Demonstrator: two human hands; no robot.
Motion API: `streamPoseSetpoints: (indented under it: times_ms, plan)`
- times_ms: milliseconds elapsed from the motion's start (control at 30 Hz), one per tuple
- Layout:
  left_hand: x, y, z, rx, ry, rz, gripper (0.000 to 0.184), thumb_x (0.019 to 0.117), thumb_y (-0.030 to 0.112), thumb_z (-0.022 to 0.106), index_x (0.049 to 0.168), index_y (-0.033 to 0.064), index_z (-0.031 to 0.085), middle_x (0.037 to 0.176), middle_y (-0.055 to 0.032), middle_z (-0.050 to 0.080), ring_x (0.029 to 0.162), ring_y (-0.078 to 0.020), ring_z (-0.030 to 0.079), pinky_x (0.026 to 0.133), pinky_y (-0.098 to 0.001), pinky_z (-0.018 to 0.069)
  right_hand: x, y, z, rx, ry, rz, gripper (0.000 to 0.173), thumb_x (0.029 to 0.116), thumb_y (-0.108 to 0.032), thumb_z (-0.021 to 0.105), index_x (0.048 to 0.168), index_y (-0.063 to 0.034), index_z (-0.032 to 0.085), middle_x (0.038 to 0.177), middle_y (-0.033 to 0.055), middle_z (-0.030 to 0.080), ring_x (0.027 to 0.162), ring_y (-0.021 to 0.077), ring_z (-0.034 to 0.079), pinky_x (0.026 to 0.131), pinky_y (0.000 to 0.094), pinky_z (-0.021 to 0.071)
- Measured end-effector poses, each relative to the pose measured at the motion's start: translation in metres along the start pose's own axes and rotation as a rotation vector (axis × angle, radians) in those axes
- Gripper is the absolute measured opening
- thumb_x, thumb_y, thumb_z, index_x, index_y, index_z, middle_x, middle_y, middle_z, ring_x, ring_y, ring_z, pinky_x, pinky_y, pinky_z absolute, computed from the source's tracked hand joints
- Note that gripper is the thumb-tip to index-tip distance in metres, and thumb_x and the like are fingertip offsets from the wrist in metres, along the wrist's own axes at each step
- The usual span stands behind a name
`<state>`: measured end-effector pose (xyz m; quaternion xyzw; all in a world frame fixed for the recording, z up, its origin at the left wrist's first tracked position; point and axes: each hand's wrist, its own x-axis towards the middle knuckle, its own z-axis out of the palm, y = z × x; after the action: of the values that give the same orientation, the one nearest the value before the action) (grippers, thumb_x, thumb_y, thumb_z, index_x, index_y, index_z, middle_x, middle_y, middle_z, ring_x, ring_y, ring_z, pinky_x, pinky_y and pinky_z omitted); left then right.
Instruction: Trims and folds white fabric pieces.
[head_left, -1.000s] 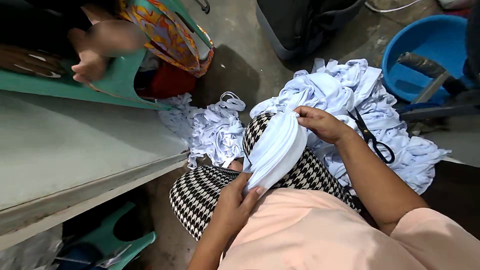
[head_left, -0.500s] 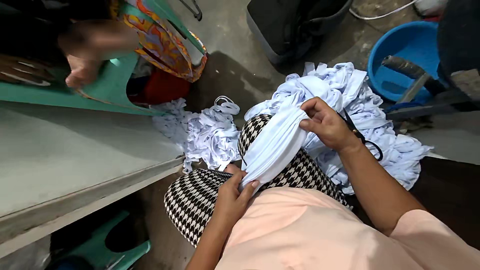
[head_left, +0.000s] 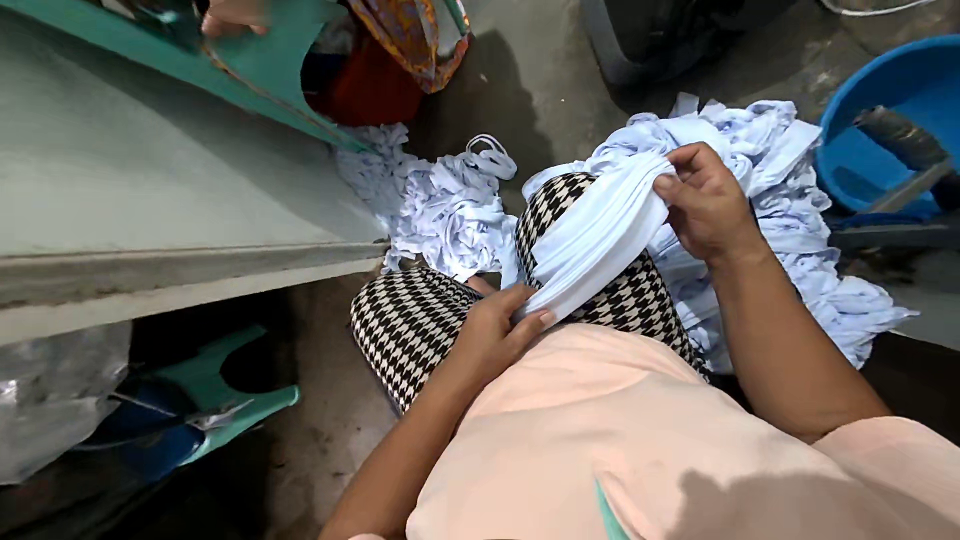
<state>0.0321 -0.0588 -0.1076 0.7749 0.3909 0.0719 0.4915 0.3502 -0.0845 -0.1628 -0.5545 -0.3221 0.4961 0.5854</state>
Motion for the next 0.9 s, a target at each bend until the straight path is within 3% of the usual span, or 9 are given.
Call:
streamPoseSetpoints:
  times_ms: [200,333,433,533,633,700,767,833,900]
  plan:
    - [0.013,-0.006,0.01,-0.108,0.062,-0.064,0.024,0.0998,0.029,0.064,0.106,0.007,0.069,0.082,-0.0019,0.068,0.072,-0.0088,0.065,0.069,-0.0322,0.057,0.028,-0.019,0.004,-0.073,0.01,-0.034,0.019,0.0989,-0.01,0.058,0.116,-0.0109,0.05,0.1,-0.004,0.063,0.085,0.0062,0.067,0.078,0.0289,0.0608]
    - [0.018,-0.005,0.011,-0.201,0.084,-0.052,0.022,0.1016,0.027,0.061,0.105,0.0068,0.068,0.077,-0.0021,0.066,0.067,-0.0096,0.063,0.064,-0.0324,0.0552,0.039,-0.034,0.015,-0.18,0.085,0.139,0.018,0.1003,-0.012,0.057,0.116,-0.0082,0.05,0.096,0.0001,0.061,0.078,0.0093,0.067,0.071,0.0314,0.0612]
    - [0.021,-0.011,0.011,-0.235,0.085,-0.058,0.023,0.1034,0.027,0.059,0.107,0.0057,0.068,0.079,-0.0041,0.067,0.069,-0.0113,0.064,0.066,-0.0338,0.056,0.037,-0.032,0.019,-0.248,0.082,0.208,0.021,0.0998,-0.015,0.057,0.118,-0.0067,0.05,0.094,0.0016,0.062,0.074,0.0093,0.066,0.068,0.0307,0.0606]
    - [0.023,-0.016,0.013,-0.263,0.089,-0.053,0.023,0.1037,0.026,0.059,0.11,0.0053,0.068,0.083,-0.0055,0.069,0.073,-0.0123,0.066,0.069,-0.0349,0.0574,0.027,-0.03,0.015,-0.383,0.051,0.205,0.035,0.103,-0.025,0.054,0.131,-0.0046,0.05,0.11,0.0061,0.062,0.09,0.0117,0.067,0.078,0.0341,0.0595]
    - [0.025,-0.02,0.016,-0.304,0.093,-0.036,0.024,0.1037,0.026,0.058,0.114,0.0055,0.067,0.089,-0.0061,0.07,0.079,-0.0128,0.068,0.075,-0.0365,0.0577,0.011,-0.026,-0.011,-0.617,0.09,0.156,0.052,0.1041,-0.038,0.054,0.138,0.0006,0.049,0.127,0.019,0.06,0.108,0.0271,0.065,0.09,0.0488,0.0558]
    - [0.026,-0.023,0.019,-0.336,0.109,-0.011,0.024,0.1037,0.025,0.058,0.115,0.0056,0.068,0.092,-0.0059,0.071,0.082,-0.0123,0.068,0.078,-0.0363,0.0579,-0.008,-0.019,-0.037,-0.806,0.177,0.164,0.053,0.1049,-0.039,0.053,0.134,0.0053,0.051,0.123,0.0281,0.061,0.108,0.0402,0.065,0.091,0.0607,0.0534]
    - [0.026,-0.025,0.02,-0.362,0.118,0.014,0.024,0.1036,0.023,0.058,0.117,0.0056,0.067,0.096,-0.0059,0.071,0.086,-0.012,0.068,0.081,-0.0361,0.058,-0.033,-0.005,-0.06,-0.98,0.258,0.279,0.051,0.1056,-0.032,0.053,0.13,0.0129,0.052,0.122,0.0394,0.057,0.112,0.0551,0.058,0.094,0.0731,0.045]
    - [0.026,-0.025,0.021,-0.379,0.127,0.022,0.024,0.1034,0.023,0.059,0.118,0.0053,0.067,0.097,-0.0063,0.07,0.086,-0.0119,0.068,0.081,-0.036,0.0574,-0.058,0.019,-0.08,-1.12,0.321,0.495,0.051,0.1049,-0.029,0.056,0.13,0.0152,0.052,0.127,0.0447,0.051,0.119,0.0616,0.052,0.098,0.0773,0.0398]
    - [0.026,-0.025,0.022,-0.385,0.128,0.019,0.024,0.1034,0.023,0.059,0.119,0.0055,0.067,0.097,-0.0064,0.071,0.086,-0.0117,0.068,0.082,-0.036,0.0574,-0.079,0.04,-0.089,-1.177,0.347,0.637,0.053,0.1042,-0.029,0.056,0.133,0.0155,0.052,0.133,0.0456,0.048,0.126,0.0611,0.048,0.104,0.0746,0.0373]
